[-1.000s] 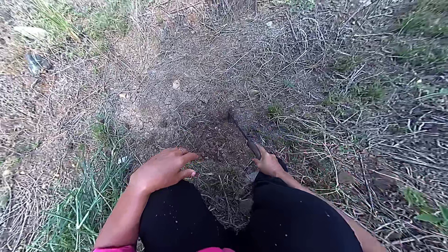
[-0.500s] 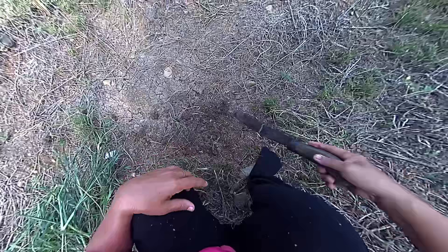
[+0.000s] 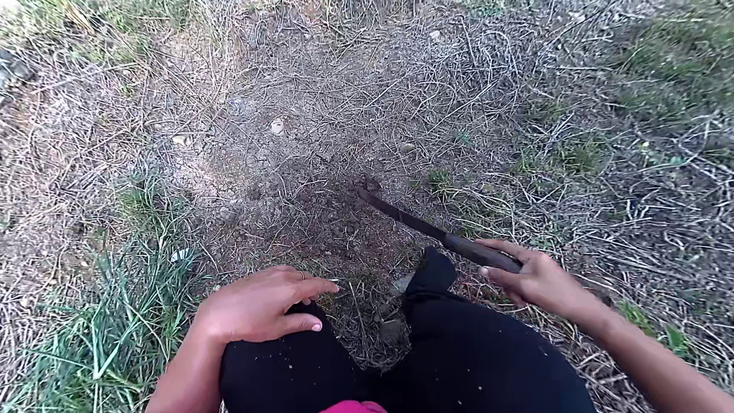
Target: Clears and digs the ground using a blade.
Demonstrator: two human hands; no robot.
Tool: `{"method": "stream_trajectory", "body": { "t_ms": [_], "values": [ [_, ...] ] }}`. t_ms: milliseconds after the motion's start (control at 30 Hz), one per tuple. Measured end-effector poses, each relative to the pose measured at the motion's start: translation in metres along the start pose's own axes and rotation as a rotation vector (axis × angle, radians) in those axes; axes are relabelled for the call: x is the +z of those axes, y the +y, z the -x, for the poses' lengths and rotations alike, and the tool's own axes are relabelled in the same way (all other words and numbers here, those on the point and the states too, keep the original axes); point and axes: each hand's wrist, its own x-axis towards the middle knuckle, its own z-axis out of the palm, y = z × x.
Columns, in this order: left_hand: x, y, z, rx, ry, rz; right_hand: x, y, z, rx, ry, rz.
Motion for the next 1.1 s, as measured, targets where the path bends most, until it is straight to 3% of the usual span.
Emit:
{"method": "stream_trajectory", "body": {
  "t_ms": [100, 200, 300, 367, 500, 600, 700, 800, 867, 933, 1100],
  "values": [
    [0.001, -0.004, 0.001, 0.018, 0.012, 0.003, -0.04, -0.004, 0.055, 0.06, -0.015, -0.266],
    [0.0, -0.004, -0.002, 0.045, 0.0, 0.002, -0.049, 0.01, 0.057, 0.246, -0.036, -0.433],
    [-0.001, -0.002, -0.005, 0.043, -0.007, -0.003, 0.008, 0.031, -0.003, 0.473, -0.037, -0.512],
    [-0.003, 0.0, -0.008, 0.026, -0.004, -0.009, 0.045, 0.046, -0.027, 0.459, -0.042, -0.548],
    [-0.005, -0.002, -0.014, -0.02, -0.043, 0.011, 0.057, 0.101, -0.026, 0.336, -0.062, -0.569],
    [-0.007, -0.003, -0.021, -0.092, -0.095, 0.029, 0.056, 0.149, -0.037, 0.459, 0.018, -0.64],
    [-0.005, -0.002, -0.024, -0.121, -0.081, 0.051, 0.073, 0.124, -0.057, 0.458, 0.014, -0.636],
    [-0.002, -0.007, -0.022, -0.125, -0.077, 0.072, 0.082, 0.062, -0.06, 0.208, -0.099, -0.102],
    [-0.002, -0.011, -0.024, -0.124, -0.068, 0.075, 0.067, 0.027, -0.052, 0.128, -0.102, 0.047],
    [-0.001, -0.012, -0.023, -0.147, -0.073, 0.071, 0.04, 0.011, -0.027, 0.098, -0.068, -0.004],
    [0.001, -0.017, -0.01, -0.109, -0.073, 0.084, -0.077, 0.01, 0.069, 0.111, -0.091, -0.157]
  ]
}}
